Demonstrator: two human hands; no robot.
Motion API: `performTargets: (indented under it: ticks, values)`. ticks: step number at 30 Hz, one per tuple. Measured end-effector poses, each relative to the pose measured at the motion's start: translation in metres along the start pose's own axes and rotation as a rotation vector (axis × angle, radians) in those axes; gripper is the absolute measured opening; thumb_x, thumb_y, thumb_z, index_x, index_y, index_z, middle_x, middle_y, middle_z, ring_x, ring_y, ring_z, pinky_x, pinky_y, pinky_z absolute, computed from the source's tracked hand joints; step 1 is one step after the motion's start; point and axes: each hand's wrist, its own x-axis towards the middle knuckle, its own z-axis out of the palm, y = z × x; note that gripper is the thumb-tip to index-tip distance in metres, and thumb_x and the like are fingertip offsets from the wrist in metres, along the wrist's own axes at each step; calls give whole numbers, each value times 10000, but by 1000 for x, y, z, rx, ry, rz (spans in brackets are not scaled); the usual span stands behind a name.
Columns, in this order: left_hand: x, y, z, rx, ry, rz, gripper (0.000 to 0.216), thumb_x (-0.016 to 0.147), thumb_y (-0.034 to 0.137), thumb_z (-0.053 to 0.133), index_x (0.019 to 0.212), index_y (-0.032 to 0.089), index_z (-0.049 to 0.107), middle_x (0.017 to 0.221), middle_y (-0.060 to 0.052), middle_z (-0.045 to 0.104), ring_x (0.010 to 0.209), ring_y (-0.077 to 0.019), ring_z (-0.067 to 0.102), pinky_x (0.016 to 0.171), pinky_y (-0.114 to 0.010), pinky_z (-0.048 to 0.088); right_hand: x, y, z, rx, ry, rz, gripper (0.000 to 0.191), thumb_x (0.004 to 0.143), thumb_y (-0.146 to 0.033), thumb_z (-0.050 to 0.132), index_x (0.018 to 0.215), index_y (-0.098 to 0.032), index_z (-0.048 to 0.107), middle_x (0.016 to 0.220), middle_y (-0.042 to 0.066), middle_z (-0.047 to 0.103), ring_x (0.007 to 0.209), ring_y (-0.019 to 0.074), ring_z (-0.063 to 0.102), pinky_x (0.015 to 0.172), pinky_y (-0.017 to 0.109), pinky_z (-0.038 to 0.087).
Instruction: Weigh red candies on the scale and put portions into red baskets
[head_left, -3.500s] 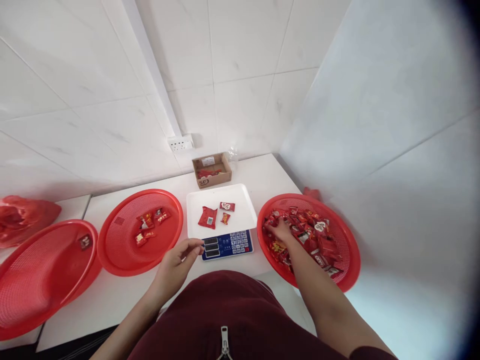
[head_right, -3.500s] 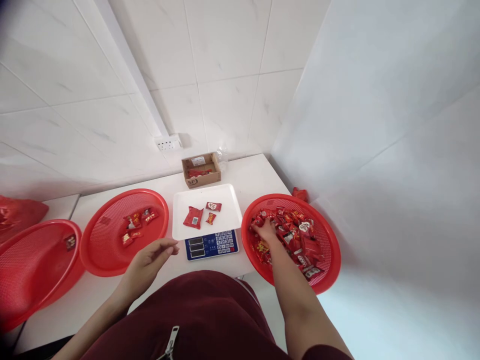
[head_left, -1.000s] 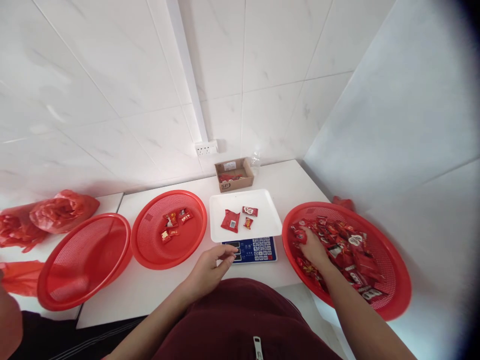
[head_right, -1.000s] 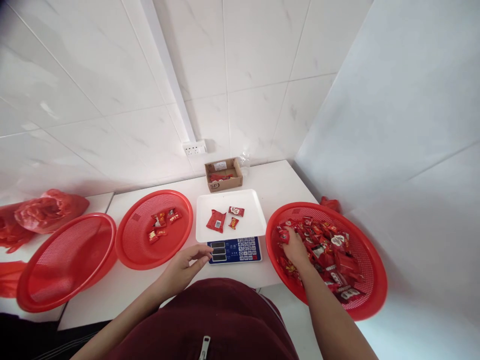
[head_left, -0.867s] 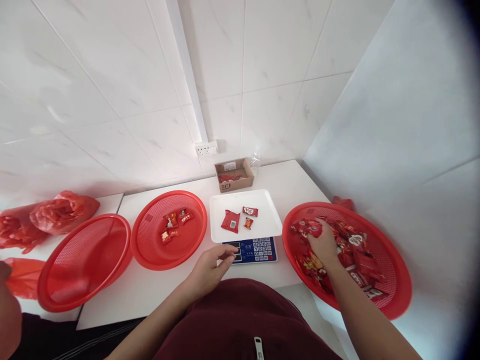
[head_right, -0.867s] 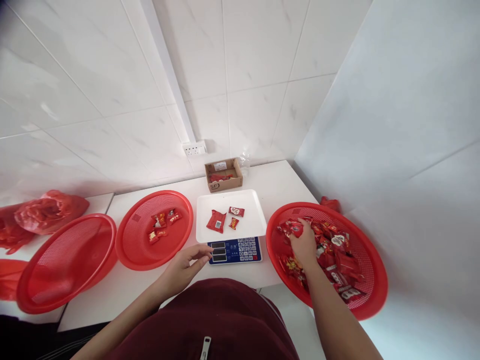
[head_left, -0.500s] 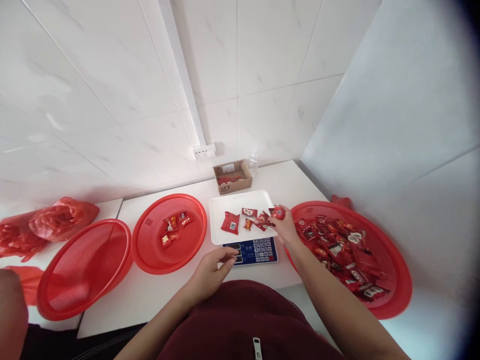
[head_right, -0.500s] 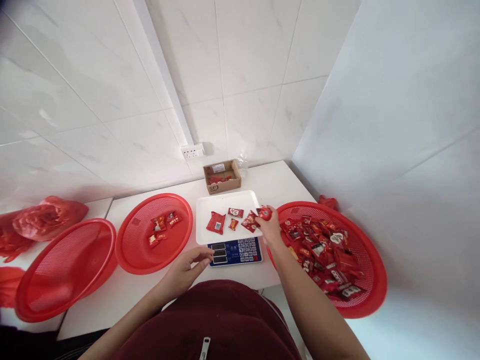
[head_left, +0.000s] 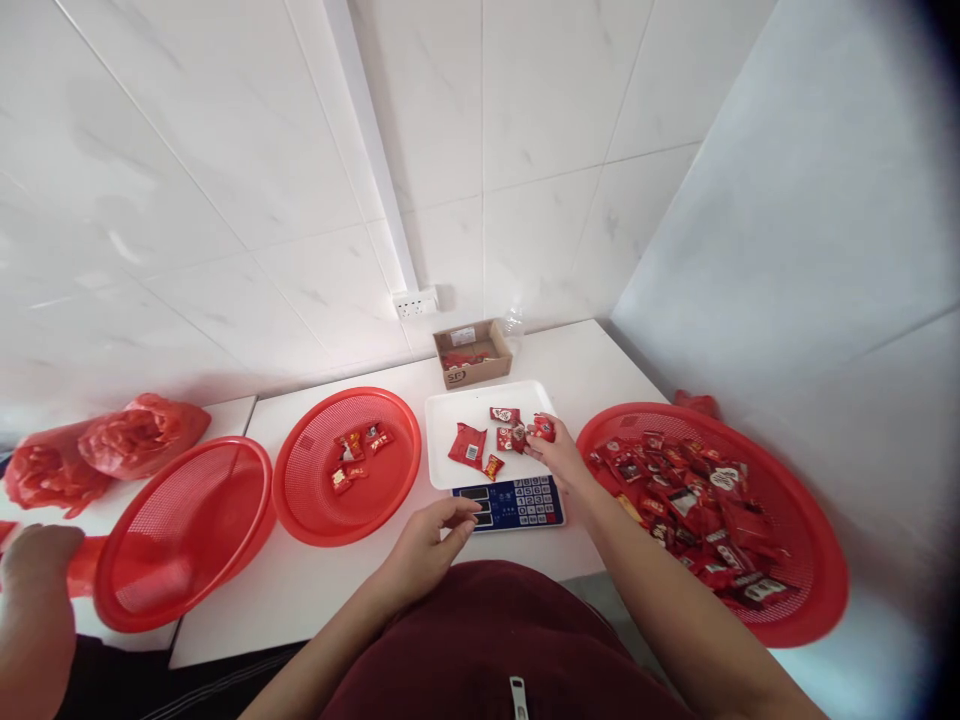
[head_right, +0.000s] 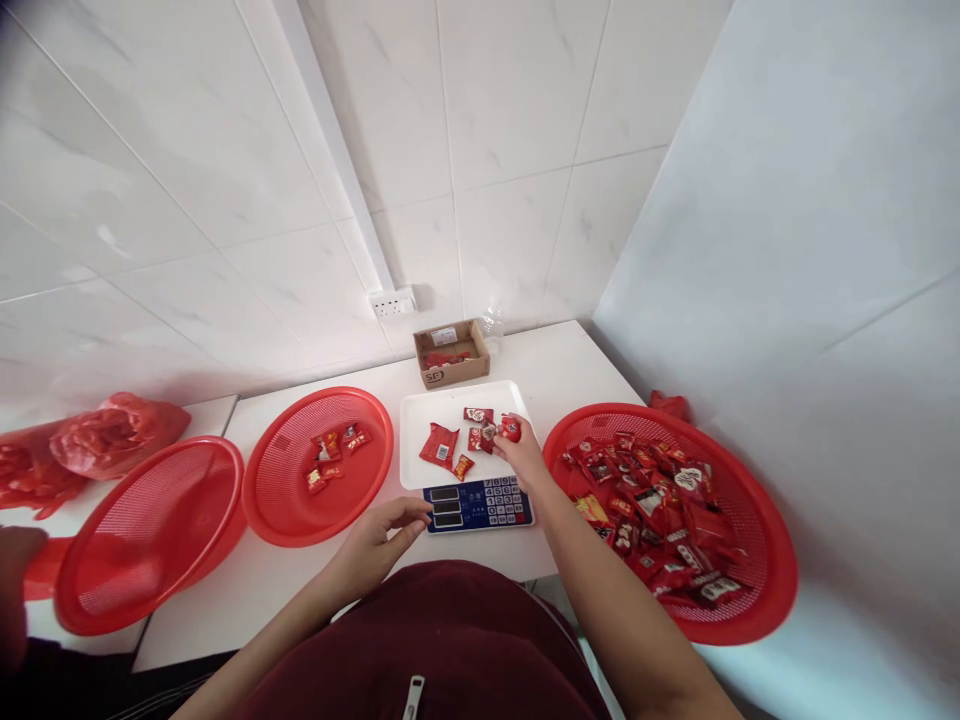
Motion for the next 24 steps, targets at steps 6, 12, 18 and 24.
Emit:
performTargets:
  ticks: [6, 12, 18, 24]
  values:
    - [0, 0, -1, -10, -10, -3, 267, 888, 335, 517, 1068, 189, 648, 1031, -78, 704, 942, -192, 656, 859, -332, 521, -8, -7, 0, 22, -8, 87, 567, 681, -214, 633, 1221, -270, 468, 1118, 50, 643, 985, 200, 647, 790, 332, 587]
    - [0, -1, -1, 14, -17, -17, 261, 883, 327, 520, 1069, 204, 654, 1024, -65, 712, 931, -189, 656, 857, -333, 520, -18, -14, -1, -170, 26, 30, 644, 640, -285, 670, 1252, -233, 480, 1041, 53, 655, 800, 172, 633, 585, 262, 528]
    - [0, -5, -1, 24, -25, -12, 269, 887, 329, 512, 1085, 207, 648, 1037, -63, 709, 941, -188, 655, 856, -326, 517, -27, -20, 3, -128, 23, -11, 636, 578, -382, 706, 1163, -230, 508, 1023, 30, 625, 774, 156, 606, 584, 267, 514]
    - [-1, -8, -2, 18, -30, -29, 273, 879, 316, 513, 1094, 204, 639, 1030, -65, 707, 959, -194, 653, 866, -335, 512, -32, -9, -40, -193, 214, -153, 692, 605, -433, 686, 1229, -197, 500, 1141, 91, 612, 922, 213, 622, 796, 368, 523]
